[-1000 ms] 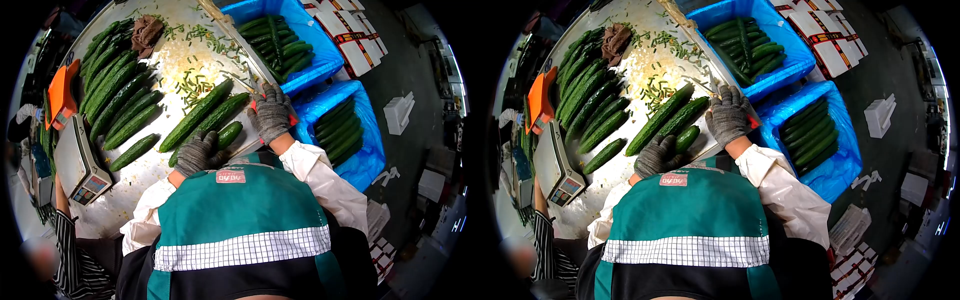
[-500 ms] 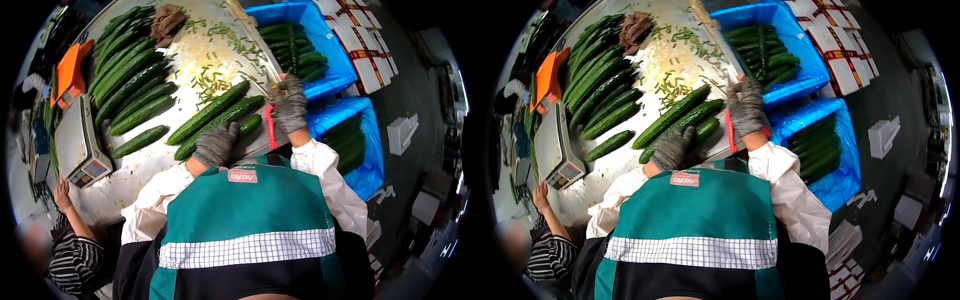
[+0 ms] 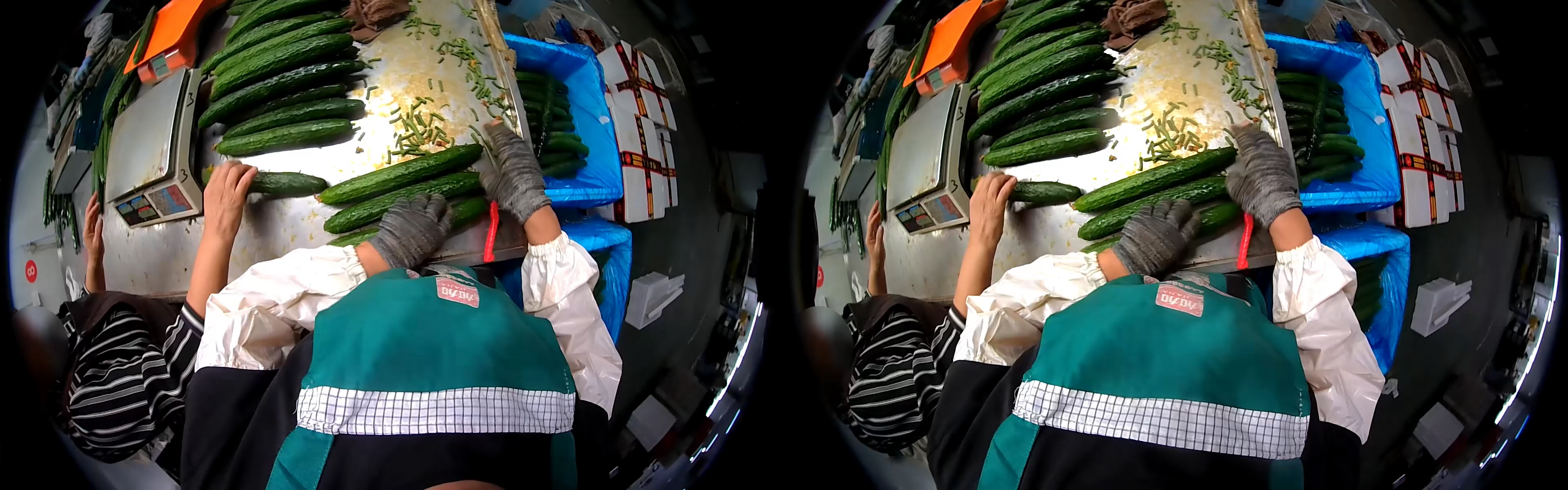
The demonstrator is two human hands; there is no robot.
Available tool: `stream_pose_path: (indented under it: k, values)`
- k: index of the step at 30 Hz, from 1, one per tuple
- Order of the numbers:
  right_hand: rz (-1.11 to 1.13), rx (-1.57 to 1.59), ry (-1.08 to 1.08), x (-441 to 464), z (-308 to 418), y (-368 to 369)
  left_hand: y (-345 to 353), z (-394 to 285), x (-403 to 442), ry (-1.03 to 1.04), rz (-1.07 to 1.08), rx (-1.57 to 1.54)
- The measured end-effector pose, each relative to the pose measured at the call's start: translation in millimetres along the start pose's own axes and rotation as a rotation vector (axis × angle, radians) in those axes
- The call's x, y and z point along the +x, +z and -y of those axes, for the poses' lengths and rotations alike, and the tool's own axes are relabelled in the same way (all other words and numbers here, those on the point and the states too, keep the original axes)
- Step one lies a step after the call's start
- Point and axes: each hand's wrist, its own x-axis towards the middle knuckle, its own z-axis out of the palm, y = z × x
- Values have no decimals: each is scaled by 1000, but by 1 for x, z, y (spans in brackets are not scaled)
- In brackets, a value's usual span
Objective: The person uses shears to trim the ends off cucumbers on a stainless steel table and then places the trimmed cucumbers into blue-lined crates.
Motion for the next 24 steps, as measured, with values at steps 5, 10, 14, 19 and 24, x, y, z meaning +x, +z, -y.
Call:
stream_pose_path:
  k: [5, 10, 14, 19, 24]
  values:
    - [392, -133, -303, 1, 50, -10, 16, 15, -32, -88, -163, 60]
    - [458, -31, -407, 24, 67, 12, 25, 17, -41, -174, -346, 155]
    - [439, -8, -445, 32, 75, 22, 5, 19, -50, -179, -440, -112]
    - [393, 21, -446, 30, 75, 26, 5, 59, -92, -687, -605, -204]
    - [335, 25, -471, 30, 69, 35, 3, 92, -109, -773, -361, -342]
